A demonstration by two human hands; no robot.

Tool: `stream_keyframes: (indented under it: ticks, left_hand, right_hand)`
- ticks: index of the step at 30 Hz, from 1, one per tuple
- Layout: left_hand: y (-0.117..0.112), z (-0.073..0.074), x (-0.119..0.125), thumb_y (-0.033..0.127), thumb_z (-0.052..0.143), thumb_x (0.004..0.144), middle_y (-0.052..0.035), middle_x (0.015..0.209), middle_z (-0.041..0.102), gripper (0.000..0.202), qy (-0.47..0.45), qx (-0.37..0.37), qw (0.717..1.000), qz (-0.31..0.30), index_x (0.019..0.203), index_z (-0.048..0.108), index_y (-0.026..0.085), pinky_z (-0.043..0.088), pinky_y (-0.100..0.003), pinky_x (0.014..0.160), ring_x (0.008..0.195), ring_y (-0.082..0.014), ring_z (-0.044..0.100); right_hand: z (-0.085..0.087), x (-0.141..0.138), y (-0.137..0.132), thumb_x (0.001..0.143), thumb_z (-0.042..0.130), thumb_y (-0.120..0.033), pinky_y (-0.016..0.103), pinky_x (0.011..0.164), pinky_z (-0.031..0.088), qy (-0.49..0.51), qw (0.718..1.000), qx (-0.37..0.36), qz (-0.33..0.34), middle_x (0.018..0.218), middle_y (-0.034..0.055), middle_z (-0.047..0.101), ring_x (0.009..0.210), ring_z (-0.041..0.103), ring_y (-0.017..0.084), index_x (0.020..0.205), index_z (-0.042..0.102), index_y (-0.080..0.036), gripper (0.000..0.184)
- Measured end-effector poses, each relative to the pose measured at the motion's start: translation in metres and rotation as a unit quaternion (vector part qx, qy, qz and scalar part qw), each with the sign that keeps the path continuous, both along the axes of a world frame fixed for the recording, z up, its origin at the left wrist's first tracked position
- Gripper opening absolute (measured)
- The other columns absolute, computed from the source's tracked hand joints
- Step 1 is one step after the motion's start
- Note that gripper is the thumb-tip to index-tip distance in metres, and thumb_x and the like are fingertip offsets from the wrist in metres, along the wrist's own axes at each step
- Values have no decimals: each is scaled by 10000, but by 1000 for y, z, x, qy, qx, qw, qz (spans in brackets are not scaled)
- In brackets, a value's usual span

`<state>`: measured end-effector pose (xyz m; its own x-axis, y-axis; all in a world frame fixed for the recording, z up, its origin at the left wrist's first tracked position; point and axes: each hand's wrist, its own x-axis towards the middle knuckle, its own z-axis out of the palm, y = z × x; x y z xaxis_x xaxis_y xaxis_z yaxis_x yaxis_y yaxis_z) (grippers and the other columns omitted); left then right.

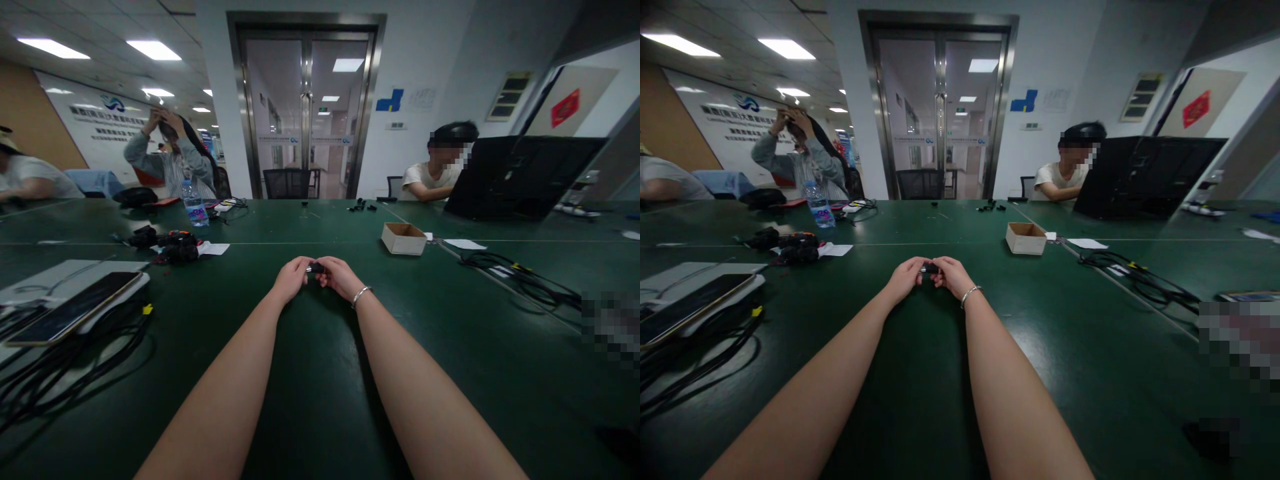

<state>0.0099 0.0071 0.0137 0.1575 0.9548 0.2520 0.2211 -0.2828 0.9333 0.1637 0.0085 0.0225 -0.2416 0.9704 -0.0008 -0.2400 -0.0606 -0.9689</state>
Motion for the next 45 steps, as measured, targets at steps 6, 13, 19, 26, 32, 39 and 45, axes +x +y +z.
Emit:
stream_keyframes:
  ticks: [6, 13, 19, 26, 32, 39, 45]
  left_hand:
    - [5, -4, 0, 373, 493, 860, -2, 604, 550, 323, -22, -13, 1000, -15, 1035, 637, 143, 339, -211, 502, 545, -114, 489]
    - [2, -2, 1, 328, 523, 840, -15, 681, 579, 294, -21, -4, 1000, -6, 1051, 633, 156, 364, -216, 512, 612, -127, 523]
    - [0, 0, 1, 351, 551, 834, -16, 705, 575, 301, -21, 0, 1000, -11, 1049, 631, 155, 378, -221, 530, 625, -125, 519]
    - [0, 1, 1, 304, 497, 860, -5, 715, 571, 280, -21, -16, 1000, -4, 1051, 627, 147, 356, -205, 503, 536, -88, 467]
    - [2, -2, -1, 389, 417, 903, 14, 591, 519, 357, -5, -14, 1000, -20, 1029, 637, 137, 361, -203, 506, 511, -95, 455]
    - [6, -6, -2, 412, 440, 887, 23, 600, 529, 361, 20, -7, 1000, -14, 1055, 631, 156, 336, -214, 492, 491, -95, 446]
    - [11, -12, -4, 521, 388, 893, 44, 512, 483, 426, 32, 6, 999, -6, 960, 614, 167, 320, -223, 495, 465, -104, 444]
  right_hand:
    - [0, 1, 0, 860, 548, -217, 175, 408, 445, 6, 1000, -2, 3, 555, 11, 582, 427, 495, 83, 813, 606, -139, 109]
    - [0, 0, 1, 837, 590, -230, 178, 405, 434, 5, 1000, -2, -5, 559, 12, 578, 421, 489, 82, 800, 604, -139, 100]
    - [0, 0, 1, 853, 570, -221, 174, 411, 436, 10, 1000, -4, -7, 553, 7, 566, 428, 500, 81, 808, 601, -135, 102]
    - [1, 0, 0, 872, 535, -198, 173, 410, 441, 4, 1000, -9, -12, 548, 10, 571, 422, 501, 82, 815, 599, -131, 109]
    - [1, 0, -1, 862, 560, -213, 173, 408, 444, 0, 1000, -9, -5, 554, 12, 581, 417, 495, 80, 829, 608, -130, 101]
    - [2, 0, 0, 859, 573, -215, 172, 406, 447, -1, 1000, -9, -3, 535, 5, 567, 412, 489, 79, 817, 608, -132, 100]
    - [2, 0, 0, 864, 545, -202, 168, 409, 447, -1, 1000, -10, 6, 535, 12, 577, 418, 495, 80, 827, 614, -127, 108]
